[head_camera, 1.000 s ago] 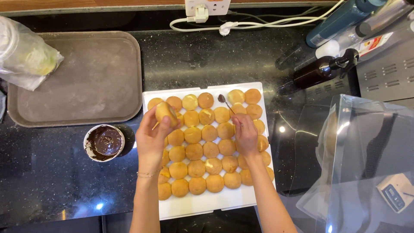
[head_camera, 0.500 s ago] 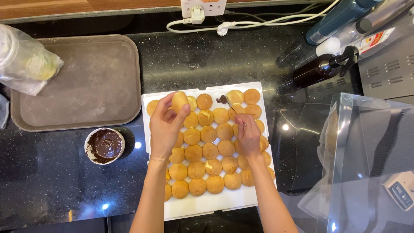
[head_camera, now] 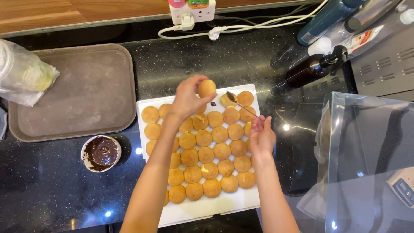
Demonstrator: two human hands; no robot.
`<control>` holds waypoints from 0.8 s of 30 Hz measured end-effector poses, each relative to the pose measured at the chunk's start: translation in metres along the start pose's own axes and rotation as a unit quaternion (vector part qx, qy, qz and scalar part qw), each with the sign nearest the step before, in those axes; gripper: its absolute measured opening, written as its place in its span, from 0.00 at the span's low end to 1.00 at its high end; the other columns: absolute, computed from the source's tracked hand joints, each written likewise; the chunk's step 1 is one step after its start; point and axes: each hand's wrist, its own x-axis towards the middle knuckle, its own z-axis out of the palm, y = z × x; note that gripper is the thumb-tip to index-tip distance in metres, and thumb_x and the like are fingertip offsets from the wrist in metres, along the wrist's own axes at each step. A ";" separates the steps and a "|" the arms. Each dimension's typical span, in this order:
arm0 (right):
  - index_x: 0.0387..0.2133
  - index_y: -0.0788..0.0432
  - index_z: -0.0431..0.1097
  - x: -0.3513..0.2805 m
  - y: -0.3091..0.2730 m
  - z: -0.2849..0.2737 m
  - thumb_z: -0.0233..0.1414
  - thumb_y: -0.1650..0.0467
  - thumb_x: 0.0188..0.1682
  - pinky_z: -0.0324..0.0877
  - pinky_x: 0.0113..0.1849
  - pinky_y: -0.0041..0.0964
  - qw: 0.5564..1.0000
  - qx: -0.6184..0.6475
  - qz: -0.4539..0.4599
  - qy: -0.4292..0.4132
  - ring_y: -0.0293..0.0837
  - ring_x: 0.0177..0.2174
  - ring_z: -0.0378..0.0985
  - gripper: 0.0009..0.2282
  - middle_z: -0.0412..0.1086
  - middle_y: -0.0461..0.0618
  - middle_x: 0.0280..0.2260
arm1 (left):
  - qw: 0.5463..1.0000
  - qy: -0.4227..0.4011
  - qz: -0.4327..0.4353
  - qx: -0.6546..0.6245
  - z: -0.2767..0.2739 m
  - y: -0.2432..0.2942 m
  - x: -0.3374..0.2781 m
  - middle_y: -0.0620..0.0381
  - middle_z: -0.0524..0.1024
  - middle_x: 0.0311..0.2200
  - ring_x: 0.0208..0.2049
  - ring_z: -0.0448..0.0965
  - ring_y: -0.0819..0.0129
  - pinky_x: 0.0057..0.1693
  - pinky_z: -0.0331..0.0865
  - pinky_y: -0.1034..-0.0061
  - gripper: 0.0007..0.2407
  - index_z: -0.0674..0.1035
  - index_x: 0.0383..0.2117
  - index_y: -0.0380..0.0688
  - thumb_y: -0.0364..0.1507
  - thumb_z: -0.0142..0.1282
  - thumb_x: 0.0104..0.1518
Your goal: Filling small round pastries with chocolate sauce using a spoon at a bakery workbench.
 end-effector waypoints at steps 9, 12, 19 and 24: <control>0.40 0.67 0.67 -0.007 -0.041 -0.018 0.50 0.67 0.59 0.72 0.35 0.28 0.986 0.157 0.049 -0.035 0.39 0.32 0.71 0.11 0.68 0.50 0.33 | 0.952 -0.184 0.011 0.244 0.064 -0.062 0.010 0.50 0.77 0.41 0.51 0.75 0.55 0.70 0.38 0.42 0.23 0.77 0.45 0.47 0.44 0.67 0.45; 0.39 0.67 0.67 -0.015 -0.051 -0.019 0.49 0.66 0.60 0.72 0.35 0.27 0.989 0.145 0.023 -0.030 0.39 0.32 0.71 0.12 0.68 0.51 0.32 | 0.954 -0.185 0.024 0.233 0.065 -0.070 0.008 0.49 0.77 0.40 0.50 0.76 0.55 0.72 0.41 0.45 0.21 0.79 0.43 0.46 0.46 0.65 0.50; 0.40 0.66 0.68 -0.035 -0.068 -0.001 0.49 0.64 0.60 0.72 0.37 0.28 0.996 0.076 -0.047 0.020 0.39 0.33 0.72 0.13 0.68 0.51 0.33 | 0.929 -0.223 -0.023 0.295 0.059 -0.033 0.014 0.52 0.81 0.41 0.51 0.79 0.59 0.77 0.35 0.47 0.20 0.81 0.43 0.47 0.50 0.55 0.58; 0.39 0.65 0.67 -0.042 -0.077 0.012 0.48 0.62 0.60 0.71 0.40 0.31 0.991 0.030 -0.131 0.002 0.40 0.36 0.72 0.14 0.69 0.51 0.35 | 0.935 -0.169 0.073 0.302 0.114 -0.022 0.032 0.46 0.77 0.43 0.50 0.76 0.51 0.69 0.41 0.45 0.23 0.80 0.48 0.45 0.48 0.60 0.55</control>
